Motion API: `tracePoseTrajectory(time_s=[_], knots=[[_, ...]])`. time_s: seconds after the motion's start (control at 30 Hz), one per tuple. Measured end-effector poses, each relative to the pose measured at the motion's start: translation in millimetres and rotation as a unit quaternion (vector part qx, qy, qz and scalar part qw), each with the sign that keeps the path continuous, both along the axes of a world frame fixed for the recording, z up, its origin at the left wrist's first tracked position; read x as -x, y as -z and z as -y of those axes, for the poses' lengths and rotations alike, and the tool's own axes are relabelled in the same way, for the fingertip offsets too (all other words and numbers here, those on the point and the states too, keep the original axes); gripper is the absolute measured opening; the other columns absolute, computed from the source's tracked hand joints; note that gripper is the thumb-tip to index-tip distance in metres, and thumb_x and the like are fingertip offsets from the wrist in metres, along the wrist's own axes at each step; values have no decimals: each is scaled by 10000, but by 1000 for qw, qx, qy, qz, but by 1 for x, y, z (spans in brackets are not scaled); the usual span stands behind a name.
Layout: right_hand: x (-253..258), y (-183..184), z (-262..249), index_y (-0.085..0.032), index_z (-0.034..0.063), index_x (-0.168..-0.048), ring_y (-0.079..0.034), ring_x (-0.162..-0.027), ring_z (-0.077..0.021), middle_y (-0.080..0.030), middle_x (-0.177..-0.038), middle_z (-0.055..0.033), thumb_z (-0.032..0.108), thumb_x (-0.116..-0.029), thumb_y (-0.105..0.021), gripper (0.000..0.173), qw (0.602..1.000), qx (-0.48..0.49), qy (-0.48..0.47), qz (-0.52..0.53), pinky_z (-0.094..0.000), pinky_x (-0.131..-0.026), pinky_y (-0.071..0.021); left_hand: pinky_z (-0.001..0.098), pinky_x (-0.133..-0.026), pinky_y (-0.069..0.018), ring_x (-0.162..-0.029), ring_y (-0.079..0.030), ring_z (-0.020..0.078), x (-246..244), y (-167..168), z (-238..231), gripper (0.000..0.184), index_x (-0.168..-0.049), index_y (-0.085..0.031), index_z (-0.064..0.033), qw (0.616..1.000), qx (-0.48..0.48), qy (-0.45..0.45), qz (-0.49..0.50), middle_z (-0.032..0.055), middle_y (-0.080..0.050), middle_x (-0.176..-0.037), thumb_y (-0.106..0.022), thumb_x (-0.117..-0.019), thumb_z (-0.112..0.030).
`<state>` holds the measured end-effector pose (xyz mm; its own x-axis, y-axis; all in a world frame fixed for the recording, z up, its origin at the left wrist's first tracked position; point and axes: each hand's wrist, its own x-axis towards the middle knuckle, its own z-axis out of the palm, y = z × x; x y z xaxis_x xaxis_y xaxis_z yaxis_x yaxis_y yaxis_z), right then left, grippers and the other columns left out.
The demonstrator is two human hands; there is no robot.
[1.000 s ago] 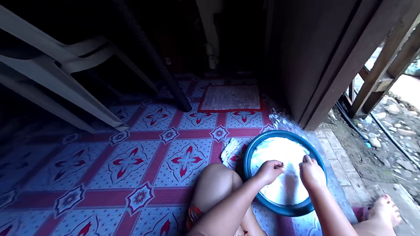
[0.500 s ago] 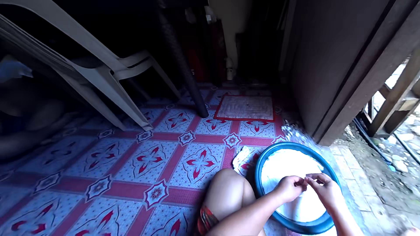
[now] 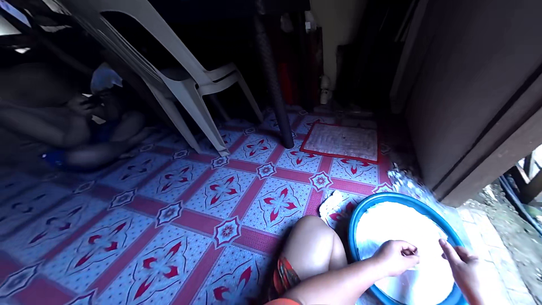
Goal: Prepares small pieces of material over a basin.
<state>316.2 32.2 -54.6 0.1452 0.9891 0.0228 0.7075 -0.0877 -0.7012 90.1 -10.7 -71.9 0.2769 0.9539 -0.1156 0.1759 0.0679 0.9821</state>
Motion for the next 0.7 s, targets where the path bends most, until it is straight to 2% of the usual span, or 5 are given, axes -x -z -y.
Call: tracePoseTrajectory(time_s=[0.13,0.2,0.33,0.5,0.7], knots=[[0,8,0,-701,154,-1124,-682,-731,-264,-710,-906,-95,196,-991,-582,183,997,-1,-70,16,-556,-633,-587,348,-902,-580,-948,-700,113,4,-3,-4,319,-1206,-711,-133,1000,9,-8,12,6,-737,-1048,-684,-972,-348],[21,-26,21,-680,154,-1261,-702,-800,-251,-706,-1088,-95,57,-915,-619,364,992,50,-96,-65,-491,-655,-618,362,-911,-572,-959,-696,137,5,-21,1,311,-1208,-703,-81,1000,14,-9,20,49,-730,-1058,-668,-981,-290],[52,-73,40,-702,85,-1181,-704,-836,-257,-705,-1084,-111,286,-864,-830,397,978,102,-53,-175,-466,-724,-615,348,-952,-567,-1009,-702,149,4,-58,8,308,-1227,-685,-9,999,23,-9,26,99,-730,-1108,-661,-984,-197],[52,-82,38,-716,85,-961,-675,-732,-183,-717,-876,-55,281,-894,-789,219,980,61,-39,-185,-394,-674,-576,323,-923,-564,-975,-693,124,0,-69,11,274,-1188,-696,-12,1000,14,-3,17,79,-728,-1068,-646,-981,-183],[49,-88,38,-708,75,-1124,-678,-807,-194,-710,-969,-68,398,-908,-761,392,977,60,-55,-198,-411,-715,-578,305,-910,-558,-966,-682,124,-4,-78,12,304,-1215,-675,6,1000,14,-6,3,90,-715,-1074,-665,-978,-183]])
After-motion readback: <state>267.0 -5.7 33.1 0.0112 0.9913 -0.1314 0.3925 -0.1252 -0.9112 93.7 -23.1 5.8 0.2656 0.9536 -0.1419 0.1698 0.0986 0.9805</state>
